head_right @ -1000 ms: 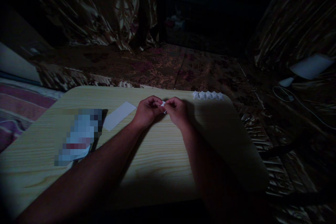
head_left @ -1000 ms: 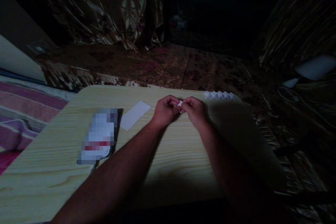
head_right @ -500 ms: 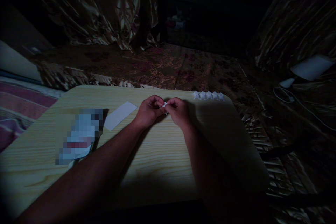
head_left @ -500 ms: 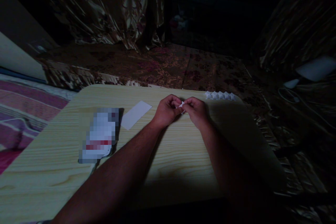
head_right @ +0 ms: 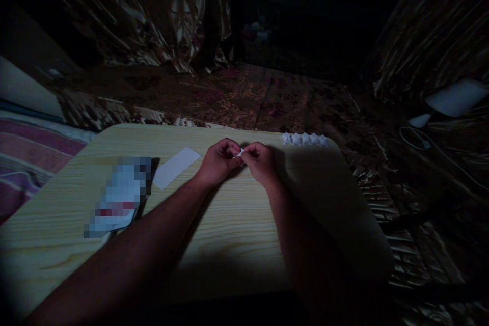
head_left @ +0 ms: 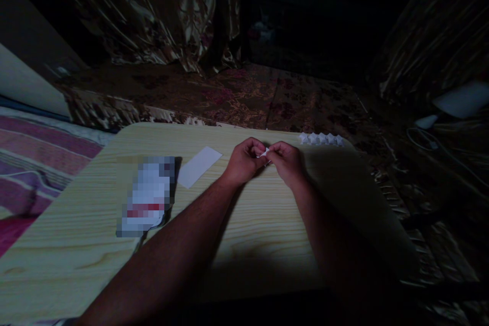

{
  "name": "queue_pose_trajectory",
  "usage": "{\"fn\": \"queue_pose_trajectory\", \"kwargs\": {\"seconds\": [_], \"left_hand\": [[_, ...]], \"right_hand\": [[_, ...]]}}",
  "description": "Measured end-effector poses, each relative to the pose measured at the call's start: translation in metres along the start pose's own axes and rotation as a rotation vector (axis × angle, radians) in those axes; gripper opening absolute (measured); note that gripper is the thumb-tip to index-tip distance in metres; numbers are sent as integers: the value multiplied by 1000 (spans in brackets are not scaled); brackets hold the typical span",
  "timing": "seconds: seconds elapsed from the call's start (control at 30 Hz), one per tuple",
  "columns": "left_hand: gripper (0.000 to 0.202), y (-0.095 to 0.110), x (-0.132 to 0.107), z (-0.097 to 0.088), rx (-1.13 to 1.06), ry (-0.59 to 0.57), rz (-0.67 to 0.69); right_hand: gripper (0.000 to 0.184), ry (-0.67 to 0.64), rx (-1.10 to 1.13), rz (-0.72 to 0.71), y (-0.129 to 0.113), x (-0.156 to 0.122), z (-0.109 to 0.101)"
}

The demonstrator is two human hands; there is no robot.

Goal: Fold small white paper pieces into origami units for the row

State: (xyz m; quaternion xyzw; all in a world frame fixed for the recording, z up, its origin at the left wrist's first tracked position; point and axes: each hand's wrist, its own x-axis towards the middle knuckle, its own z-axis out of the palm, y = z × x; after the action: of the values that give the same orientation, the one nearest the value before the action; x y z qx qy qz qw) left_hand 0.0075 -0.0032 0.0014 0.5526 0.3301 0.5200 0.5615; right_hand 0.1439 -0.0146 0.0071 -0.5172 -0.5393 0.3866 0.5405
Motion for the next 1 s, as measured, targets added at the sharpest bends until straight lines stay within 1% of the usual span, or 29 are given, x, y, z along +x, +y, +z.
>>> {"fn": "queue_pose_trajectory", "kwargs": {"seconds": [0.2, 0.37, 0.47, 0.63, 0.8, 1.0], "left_hand": [[34, 1, 0, 2, 8, -10, 10], [30, 3, -1, 3, 10, 42, 20], [29, 4, -1, 4, 22, 61, 37], [30, 4, -1, 4, 21, 37, 35], [28, 2, 1, 2, -3, 65, 34], [30, 0, 2, 0, -3, 58, 15]], "right_hand": [[7, 3, -44, -26, -6, -2, 1], [13, -3, 16, 13, -4, -2, 1], [13, -17, 49, 44, -3, -1, 1], [11, -43, 27, 17, -5, 0, 0], [14, -37, 53, 42, -4, 0, 1], [10, -81, 31, 38, 0, 1, -3]]}}
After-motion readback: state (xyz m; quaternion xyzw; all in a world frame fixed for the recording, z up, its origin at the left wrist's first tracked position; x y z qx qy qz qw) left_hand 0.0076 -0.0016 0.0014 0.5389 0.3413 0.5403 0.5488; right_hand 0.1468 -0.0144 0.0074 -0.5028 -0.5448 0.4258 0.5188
